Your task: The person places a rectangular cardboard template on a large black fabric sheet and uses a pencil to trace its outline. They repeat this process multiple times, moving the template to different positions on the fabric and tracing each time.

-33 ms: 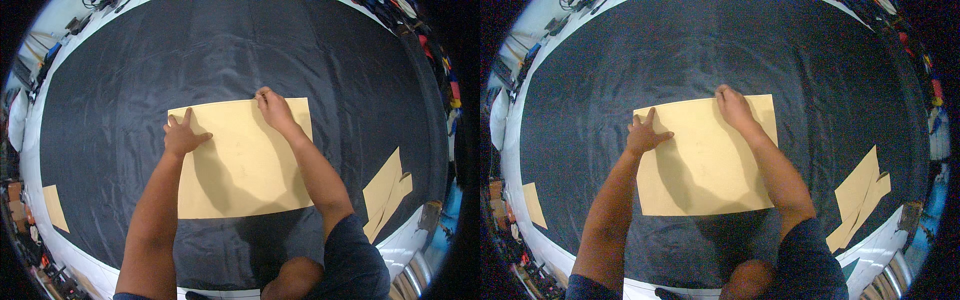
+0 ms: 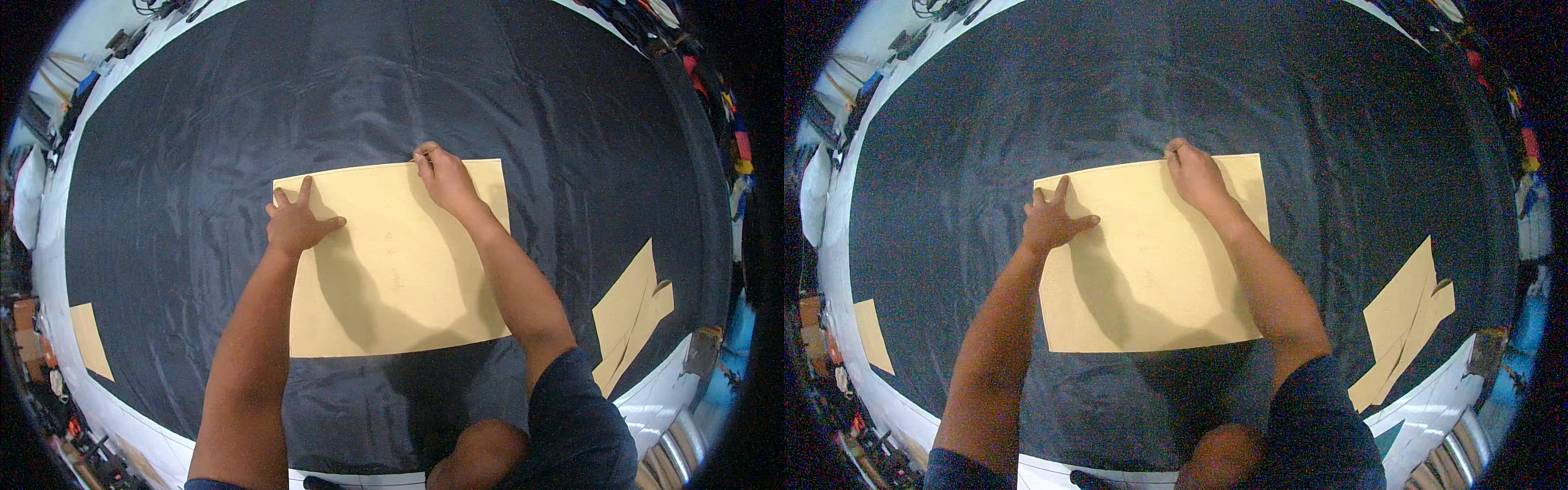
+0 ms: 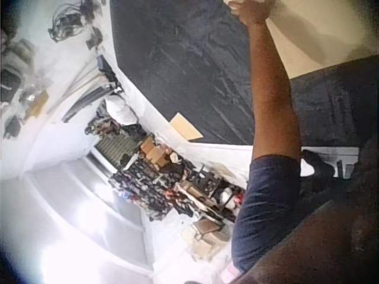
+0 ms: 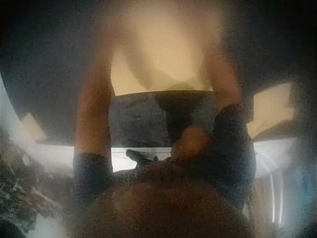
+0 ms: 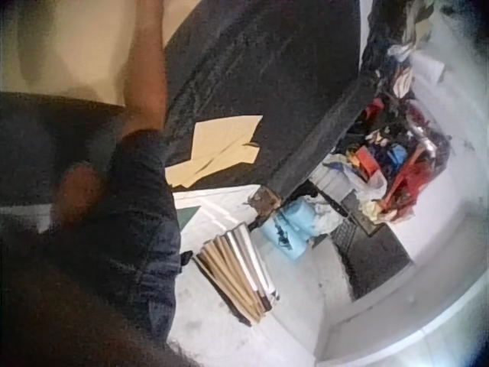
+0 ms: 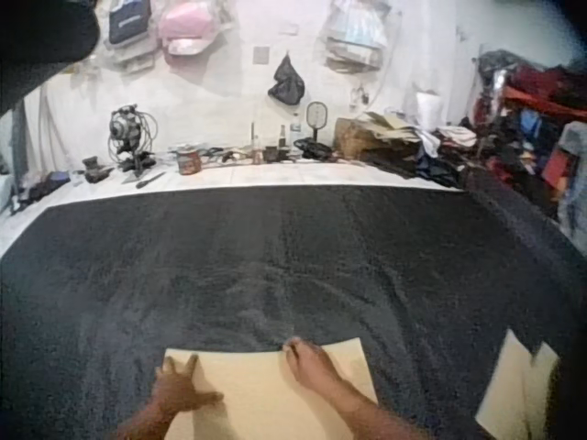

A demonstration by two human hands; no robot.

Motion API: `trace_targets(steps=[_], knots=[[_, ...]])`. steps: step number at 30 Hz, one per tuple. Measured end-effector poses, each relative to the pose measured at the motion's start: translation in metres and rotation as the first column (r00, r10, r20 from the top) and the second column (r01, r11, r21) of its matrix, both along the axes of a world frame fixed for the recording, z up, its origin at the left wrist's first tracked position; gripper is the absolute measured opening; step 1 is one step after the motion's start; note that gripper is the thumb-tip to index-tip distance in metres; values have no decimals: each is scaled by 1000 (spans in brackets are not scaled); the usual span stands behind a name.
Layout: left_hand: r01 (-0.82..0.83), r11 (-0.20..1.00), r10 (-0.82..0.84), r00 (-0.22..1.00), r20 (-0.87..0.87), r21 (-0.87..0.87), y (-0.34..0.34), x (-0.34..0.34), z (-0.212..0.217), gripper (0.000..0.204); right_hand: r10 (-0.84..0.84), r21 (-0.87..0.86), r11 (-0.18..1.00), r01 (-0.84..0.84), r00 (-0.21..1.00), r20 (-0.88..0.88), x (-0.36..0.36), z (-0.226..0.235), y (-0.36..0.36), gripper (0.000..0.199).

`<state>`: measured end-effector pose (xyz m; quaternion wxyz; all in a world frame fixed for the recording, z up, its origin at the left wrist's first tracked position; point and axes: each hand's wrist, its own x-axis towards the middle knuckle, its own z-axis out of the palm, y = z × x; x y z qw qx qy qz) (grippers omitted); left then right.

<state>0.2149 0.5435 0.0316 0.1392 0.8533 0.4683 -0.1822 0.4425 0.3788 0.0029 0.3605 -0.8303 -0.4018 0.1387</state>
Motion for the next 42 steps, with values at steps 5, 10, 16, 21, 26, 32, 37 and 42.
trace_targets(steps=[5,10,16,21,26,32,37,42], knots=[[-1,1000,1,1000,3,0,-1,2,-1,112,-50,68,997,44,994,99,11,-6,-18,22],[23,1000,-23,1000,12,-4,2,2,-6,112,-70,54,996,66,995,73,28,-8,-33,22],[-1,1000,1,1000,-18,4,3,1,-4,113,-104,78,992,96,989,104,29,-12,-35,22],[-2,1000,1,999,-48,-12,0,7,2,114,-190,-31,981,192,979,74,52,-13,-58,24],[13,1000,-12,998,-56,7,3,3,-2,115,-150,35,988,150,989,3,41,-12,-48,21],[4,1000,-5,998,-58,-12,0,8,0,116,-257,-6,966,259,963,86,67,-18,-77,25],[51,999,-50,999,-8,12,5,-1,-5,119,-243,24,969,244,969,-41,52,-10,-67,20],[57,998,-57,998,-15,18,5,0,-12,116,-323,57,945,321,946,26,74,-20,-86,20]])
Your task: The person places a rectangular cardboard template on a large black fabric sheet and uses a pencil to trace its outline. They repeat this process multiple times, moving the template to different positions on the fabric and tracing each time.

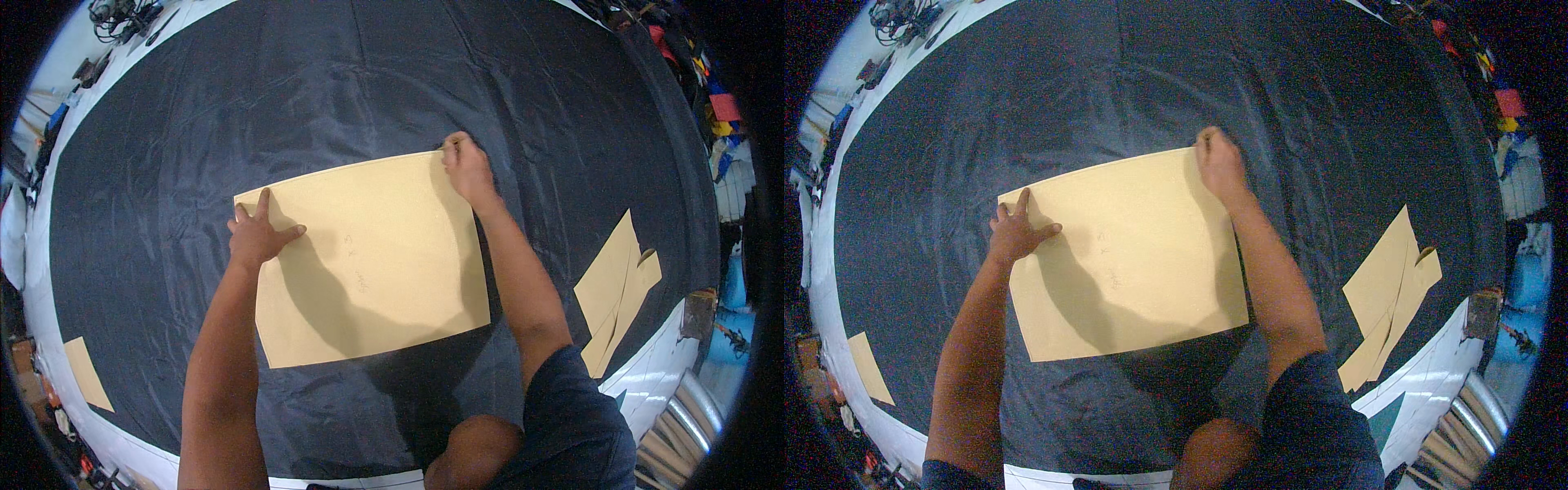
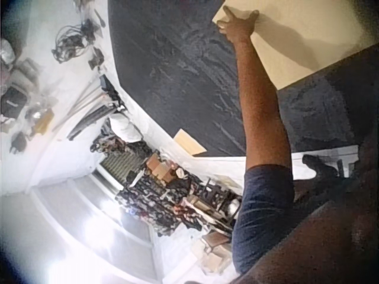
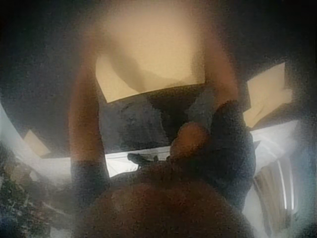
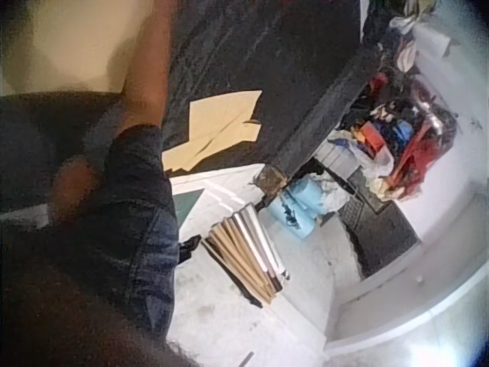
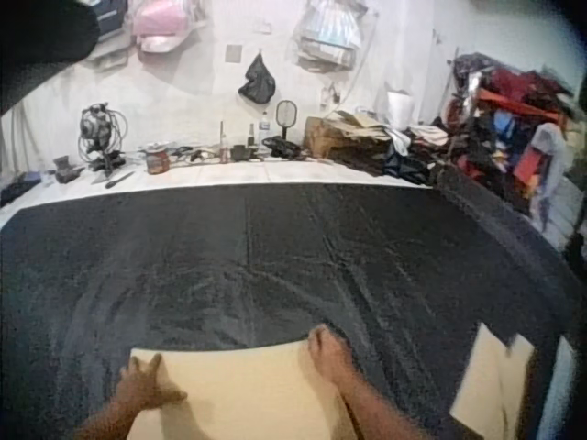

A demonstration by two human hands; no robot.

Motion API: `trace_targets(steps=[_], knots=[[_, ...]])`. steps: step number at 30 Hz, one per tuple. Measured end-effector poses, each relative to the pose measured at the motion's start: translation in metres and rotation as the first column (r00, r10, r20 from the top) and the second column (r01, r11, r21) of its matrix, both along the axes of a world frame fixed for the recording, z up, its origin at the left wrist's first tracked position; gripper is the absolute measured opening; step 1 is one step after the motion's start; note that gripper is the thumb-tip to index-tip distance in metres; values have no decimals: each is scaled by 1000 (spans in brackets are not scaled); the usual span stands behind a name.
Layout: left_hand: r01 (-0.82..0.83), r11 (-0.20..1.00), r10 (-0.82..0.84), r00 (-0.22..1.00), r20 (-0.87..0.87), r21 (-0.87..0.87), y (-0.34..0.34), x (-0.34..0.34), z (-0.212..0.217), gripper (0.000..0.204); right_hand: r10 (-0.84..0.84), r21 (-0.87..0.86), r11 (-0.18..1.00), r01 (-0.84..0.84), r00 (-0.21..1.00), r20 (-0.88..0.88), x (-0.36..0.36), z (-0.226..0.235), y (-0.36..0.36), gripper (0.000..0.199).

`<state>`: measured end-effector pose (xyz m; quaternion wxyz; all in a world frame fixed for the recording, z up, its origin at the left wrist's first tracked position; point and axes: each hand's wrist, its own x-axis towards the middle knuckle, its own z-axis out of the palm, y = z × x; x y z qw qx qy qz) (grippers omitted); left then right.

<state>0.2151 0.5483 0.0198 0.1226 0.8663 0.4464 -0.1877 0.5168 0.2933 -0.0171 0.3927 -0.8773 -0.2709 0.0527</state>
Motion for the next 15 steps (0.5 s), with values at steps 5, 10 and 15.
trace_targets(steps=[5,10,15], knots=[[-3,1000,3,1000,-8,18,0,1,2,113,-61,0,998,62,994,-90,12,-8,-10,22],[-18,1000,18,999,-38,15,-1,2,5,113,-73,27,997,78,985,-156,6,-3,-6,23],[-16,1000,17,999,-46,11,-1,4,4,112,-106,-27,994,104,984,-146,10,-1,-10,23]])
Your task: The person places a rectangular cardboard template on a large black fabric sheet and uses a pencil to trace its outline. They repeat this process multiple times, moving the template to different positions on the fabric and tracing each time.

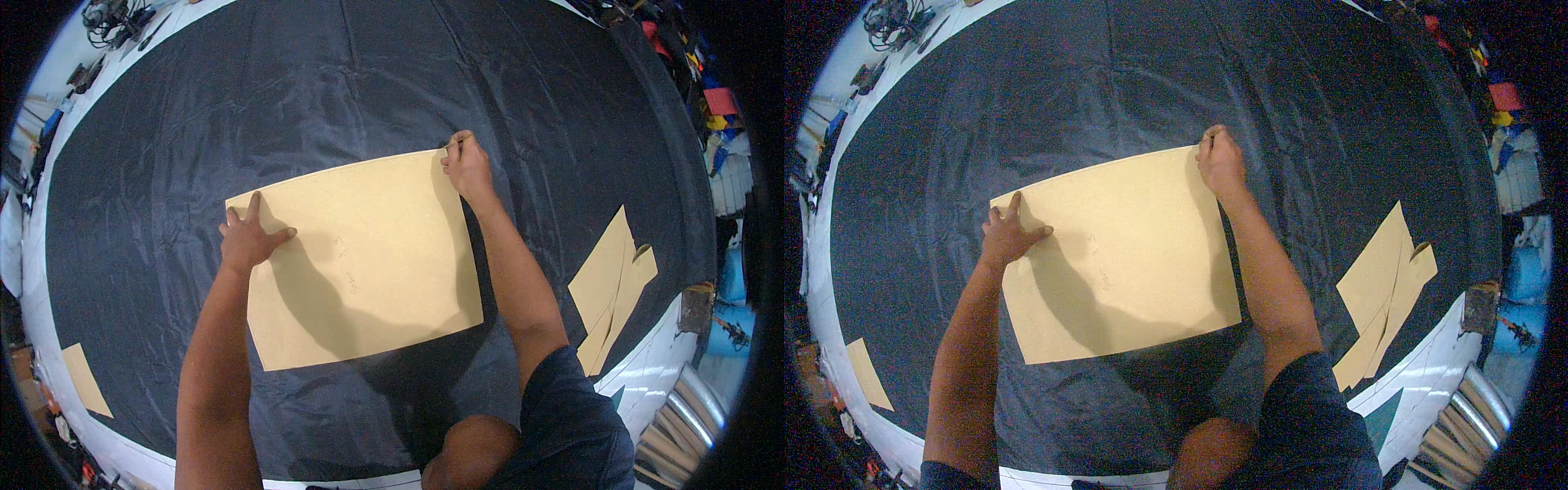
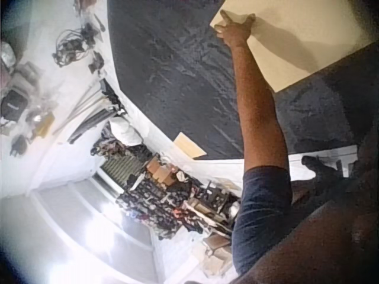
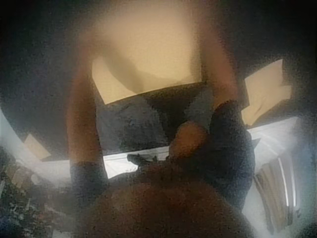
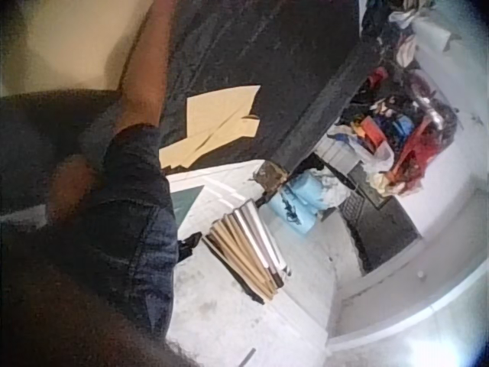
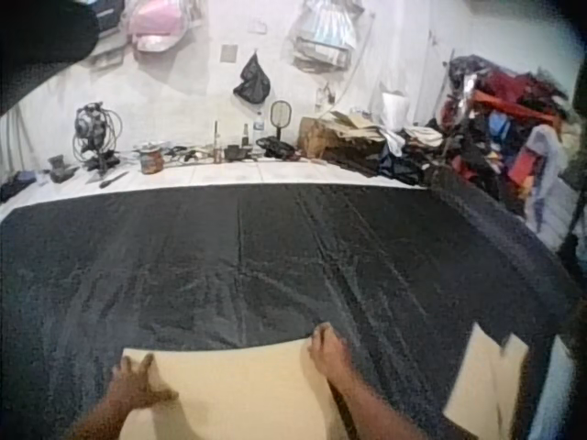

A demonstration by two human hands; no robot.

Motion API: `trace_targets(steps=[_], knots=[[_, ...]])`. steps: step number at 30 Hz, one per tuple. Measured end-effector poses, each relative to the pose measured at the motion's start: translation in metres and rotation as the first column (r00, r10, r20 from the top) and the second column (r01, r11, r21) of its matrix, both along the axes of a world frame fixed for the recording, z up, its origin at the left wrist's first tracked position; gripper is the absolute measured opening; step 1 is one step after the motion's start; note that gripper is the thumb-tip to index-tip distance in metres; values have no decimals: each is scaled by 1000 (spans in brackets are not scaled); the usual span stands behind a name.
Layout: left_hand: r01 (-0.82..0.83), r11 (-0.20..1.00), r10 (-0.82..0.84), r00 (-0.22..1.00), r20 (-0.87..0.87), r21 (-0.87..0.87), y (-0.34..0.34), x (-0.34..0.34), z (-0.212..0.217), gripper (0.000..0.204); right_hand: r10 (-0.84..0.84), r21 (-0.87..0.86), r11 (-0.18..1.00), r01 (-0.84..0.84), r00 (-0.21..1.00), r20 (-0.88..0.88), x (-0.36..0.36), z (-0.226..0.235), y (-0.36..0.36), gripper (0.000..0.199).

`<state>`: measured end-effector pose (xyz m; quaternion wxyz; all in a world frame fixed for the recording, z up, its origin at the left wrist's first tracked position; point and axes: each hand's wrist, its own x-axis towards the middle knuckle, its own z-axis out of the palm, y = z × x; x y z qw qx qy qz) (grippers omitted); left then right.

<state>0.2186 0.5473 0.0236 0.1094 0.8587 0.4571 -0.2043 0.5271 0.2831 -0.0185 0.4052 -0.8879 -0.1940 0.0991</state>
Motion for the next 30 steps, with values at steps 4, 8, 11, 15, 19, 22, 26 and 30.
trace_targets(steps=[4,8,11,15,19,22,26,30], knots=[[-12,1000,12,1000,17,0,0,-4,5,112,-37,25,999,37,999,-18,-3,0,6,22],[-14,1000,14,1000,25,-5,-5,1,6,114,-22,8,1000,21,989,148,12,-22,-3,23],[-17,1000,17,1000,26,-15,-6,0,10,114,-15,2,1000,15,978,207,12,-25,-1,23],[-16,1000,16,999,31,-9,-2,-2,7,115,1,-74,997,20,963,271,4,-14,5,22],[-24,1000,24,999,21,-20,-5,2,11,115,8,-157,987,39,957,289,-5,-1,7,23],[-27,999,28,999,36,-23,-4,-1,10,115,123,-136,987,-85,945,304,-22,14,12,26],[-41,999,41,998,43,-12,-6,1,3,114,81,-13,997,-81,967,242,-31,18,11,25],[-10,1000,10,999,32,-6,-3,-3,5,114,193,-158,975,-157,948,252,-59,22,-25,24]])
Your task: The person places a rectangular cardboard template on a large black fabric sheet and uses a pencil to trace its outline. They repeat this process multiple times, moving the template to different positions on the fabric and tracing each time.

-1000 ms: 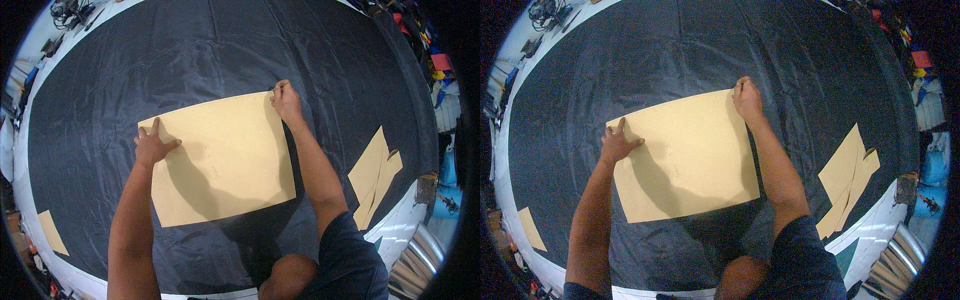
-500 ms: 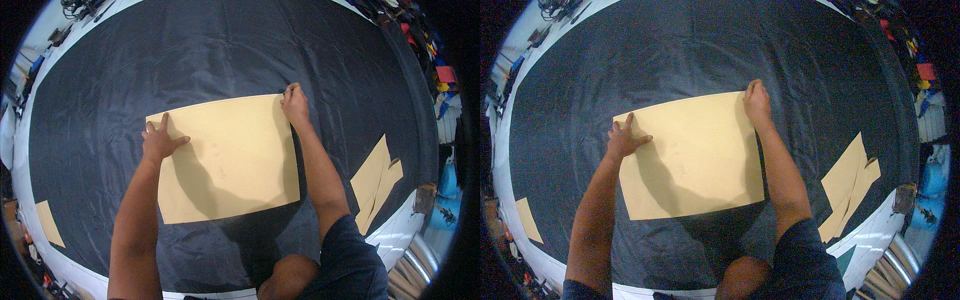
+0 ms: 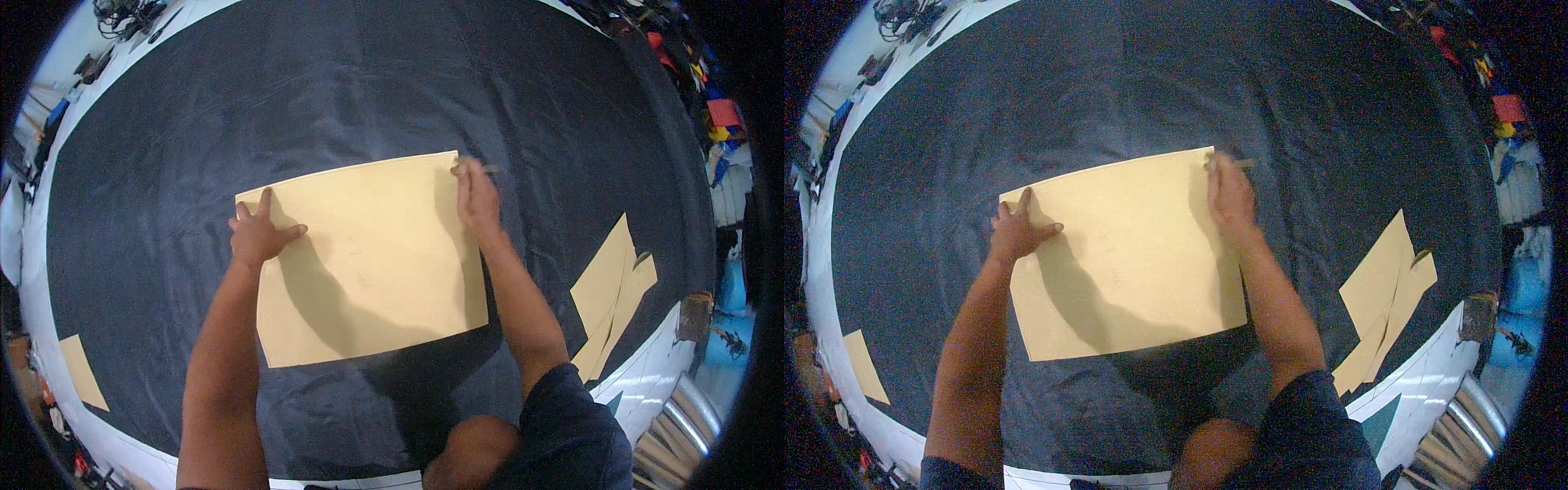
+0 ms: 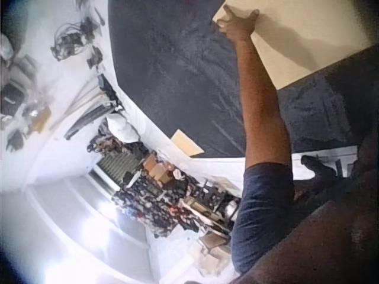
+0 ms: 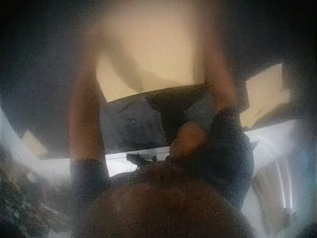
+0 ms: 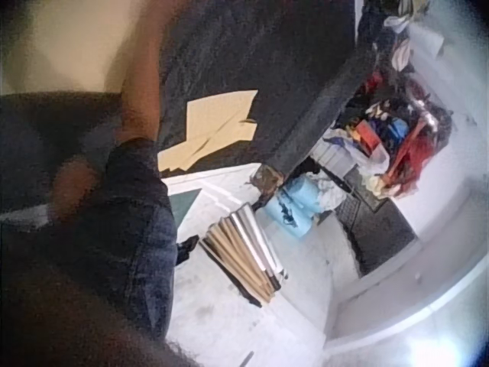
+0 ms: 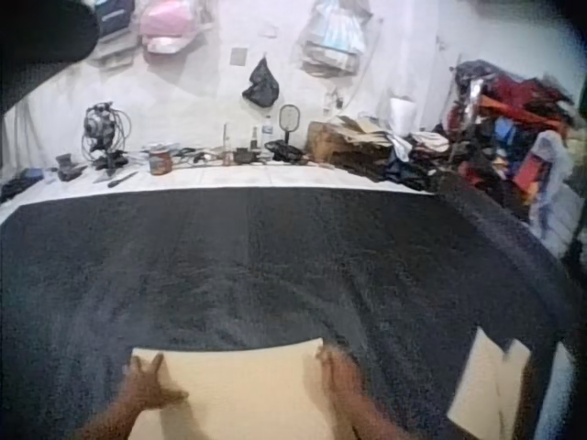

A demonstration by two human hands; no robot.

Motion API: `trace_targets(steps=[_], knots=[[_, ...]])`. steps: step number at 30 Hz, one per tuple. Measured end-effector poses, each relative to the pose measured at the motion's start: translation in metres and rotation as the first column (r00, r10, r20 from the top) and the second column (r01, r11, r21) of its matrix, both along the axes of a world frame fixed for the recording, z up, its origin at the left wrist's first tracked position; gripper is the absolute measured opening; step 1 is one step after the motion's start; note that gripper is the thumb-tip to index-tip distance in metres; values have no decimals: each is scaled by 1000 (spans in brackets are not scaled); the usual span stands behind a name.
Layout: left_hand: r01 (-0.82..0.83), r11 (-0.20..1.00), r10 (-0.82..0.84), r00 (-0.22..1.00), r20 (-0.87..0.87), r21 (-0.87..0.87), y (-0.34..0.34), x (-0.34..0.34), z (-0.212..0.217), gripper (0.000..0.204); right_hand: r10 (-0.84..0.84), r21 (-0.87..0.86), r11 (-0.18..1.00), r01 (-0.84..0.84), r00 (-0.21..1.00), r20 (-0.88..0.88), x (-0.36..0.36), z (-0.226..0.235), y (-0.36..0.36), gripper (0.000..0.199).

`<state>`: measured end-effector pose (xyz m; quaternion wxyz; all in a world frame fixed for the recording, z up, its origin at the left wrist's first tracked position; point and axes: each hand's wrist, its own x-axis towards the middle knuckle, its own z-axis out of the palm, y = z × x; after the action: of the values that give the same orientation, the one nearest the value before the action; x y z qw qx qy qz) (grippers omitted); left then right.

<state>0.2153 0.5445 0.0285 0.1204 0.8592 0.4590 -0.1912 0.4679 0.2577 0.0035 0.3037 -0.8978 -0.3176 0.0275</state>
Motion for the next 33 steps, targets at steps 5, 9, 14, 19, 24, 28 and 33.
trace_targets(steps=[5,9,14,19,24,28,33], knots=[[20,1000,-20,1000,2,-4,-1,3,-8,113,268,-146,961,-236,923,276,-37,-8,-53,23],[44,998,-44,999,-13,-34,15,-1,-24,115,271,-147,959,-241,930,247,-36,-17,-61,22],[29,997,-33,998,-47,-78,28,0,-23,120,245,-82,969,-232,942,231,-36,-27,-60,21],[42,998,-29,971,-238,51,9,29,1,123,226,-78,974,-213,941,251,-34,-28,-65,20],[385,920,-384,847,367,74,-62,103,-14,82,215,-40,976,-212,940,264,-35,-34,-72,20],[568,823,-521,739,428,20,-150,197,-18,75,213,-62,977,-204,933,291,-29,-36,-67,23],[634,774,-634,774,-13,-6,-178,240,-15,80,194,-41,981,-190,941,277,-35,-36,-65,25]])
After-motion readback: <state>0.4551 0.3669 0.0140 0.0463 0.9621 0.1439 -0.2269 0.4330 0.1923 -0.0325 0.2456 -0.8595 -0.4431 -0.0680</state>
